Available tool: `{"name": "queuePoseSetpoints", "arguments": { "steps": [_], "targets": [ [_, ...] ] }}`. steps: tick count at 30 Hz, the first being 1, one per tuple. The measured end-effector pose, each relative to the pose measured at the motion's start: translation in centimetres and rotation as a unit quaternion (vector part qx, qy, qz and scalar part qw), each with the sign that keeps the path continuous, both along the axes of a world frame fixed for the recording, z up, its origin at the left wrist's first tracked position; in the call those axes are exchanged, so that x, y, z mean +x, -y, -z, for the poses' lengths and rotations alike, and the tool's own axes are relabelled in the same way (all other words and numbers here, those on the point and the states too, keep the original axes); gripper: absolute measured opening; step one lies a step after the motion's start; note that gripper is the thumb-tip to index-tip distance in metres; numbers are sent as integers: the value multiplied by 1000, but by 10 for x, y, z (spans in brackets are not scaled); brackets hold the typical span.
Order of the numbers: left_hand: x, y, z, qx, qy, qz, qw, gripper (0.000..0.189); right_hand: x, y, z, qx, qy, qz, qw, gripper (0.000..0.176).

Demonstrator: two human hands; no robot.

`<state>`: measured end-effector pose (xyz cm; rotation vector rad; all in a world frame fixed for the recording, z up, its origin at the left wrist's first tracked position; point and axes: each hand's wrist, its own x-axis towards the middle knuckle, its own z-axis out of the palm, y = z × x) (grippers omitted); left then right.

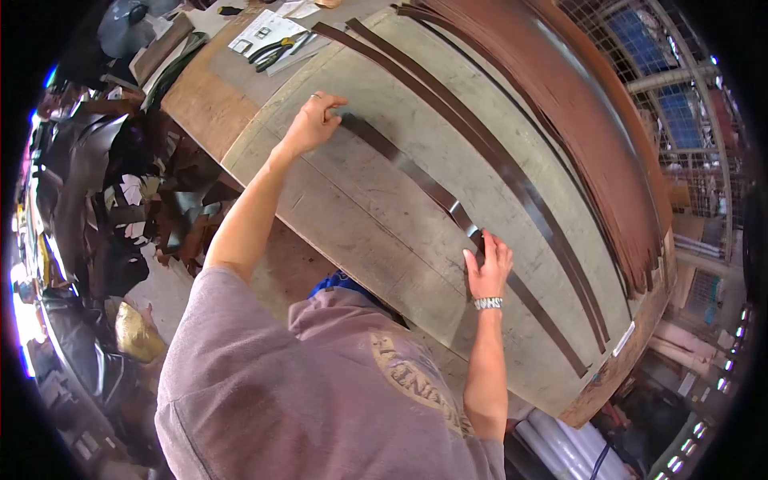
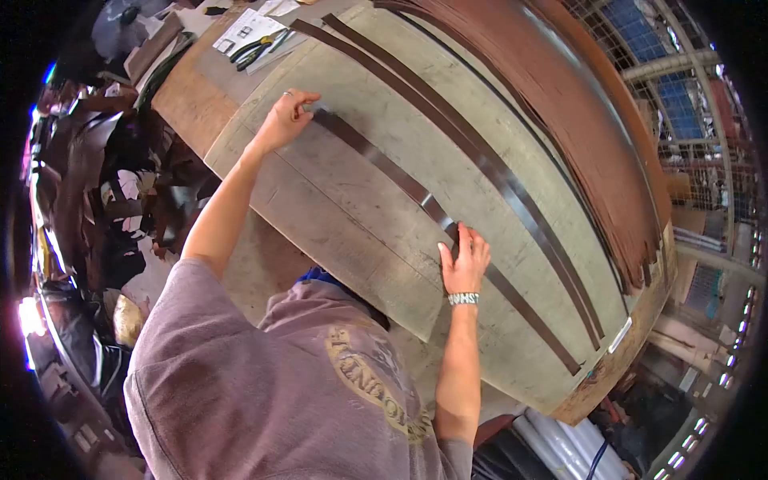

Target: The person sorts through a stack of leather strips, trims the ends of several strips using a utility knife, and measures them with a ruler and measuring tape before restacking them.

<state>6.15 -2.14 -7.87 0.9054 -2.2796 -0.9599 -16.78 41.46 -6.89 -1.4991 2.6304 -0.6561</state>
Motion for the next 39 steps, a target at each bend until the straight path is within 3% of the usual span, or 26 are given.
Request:
{"name": "queuePoseSetpoints", "arguments": {
  "steps": [3, 7, 12, 15, 16, 19, 21, 23, 24, 25, 26, 28, 29, 31, 32, 34, 36, 39],
  "targets": [
    [10, 9, 33, -47, -59, -6, 997, 35, -3, 29, 7, -19, 9, -27, 999, 52],
    [3, -5, 26, 27, -78, -26, 996, 28, 4, 42, 13, -32, 19, -15, 999, 45],
    [-5, -9, 29, -59, -86, -53, 993, 25, 4, 47, 13, -11, 21, 15, 1000, 43],
    [-15, 29, 5, 100, -47, -54, 992, 25, 15, 57, -3, -37, 26, 66, 997, 39],
    [-21, 58, 0, 82, -24, -48, 995, 27, 20, 58, -8, -32, 24, 91, 995, 38],
    [-61, 170, -7, -123, -53, -80, 988, 23, 41, 60, -6, -31, 36, 167, 985, 36],
    [-88, 240, 4, -291, 14, -141, 946, 19, 52, 54, 3, -47, 55, 215, 974, 34],
    [-96, 336, 70, -496, 277, -73, 820, 17, 75, 59, -5, -68, 56, 228, 970, 29],
    [-86, 358, 66, -403, 313, -18, 860, 19, 85, 66, -14, -81, 59, 242, 965, 28],
    [-76, 344, 17, -401, 210, 32, 891, 17, 95, 70, -26, -96, 50, 273, 956, 28],
    [-103, 322, -43, -272, 511, 41, 815, 30, 105, 70, -34, -95, 53, 297, 949, 28],
    [-83, 388, -45, -226, 262, 42, 937, 33, 120, 68, -47, -103, 37, 343, 933, 26],
    [-89, 406, -58, -175, 126, 70, 974, 36, 126, 66, -55, -99, 51, 372, 922, 23],
    [-100, 382, -107, -51, -26, 141, 988, 43, 151, 57, -72, -98, 69, 409, 904, 20],
    [-94, 320, -157, 42, -95, 109, 989, 34, 156, 56, -78, -96, 81, 415, 901, 19],
    [-74, 218, -204, 147, -211, 313, 914, 18, 158, 58, -93, -105, 94, 406, 903, 17],
    [-75, 107, -234, 313, -212, 592, 712, 31, 160, 61, -108, -125, 91, 401, 903, 15],
    [-97, 3, -244, 366, 120, 739, 553, 21, 160, 59, -141, -157, 52, 405, 899, 15]
  ]
}}
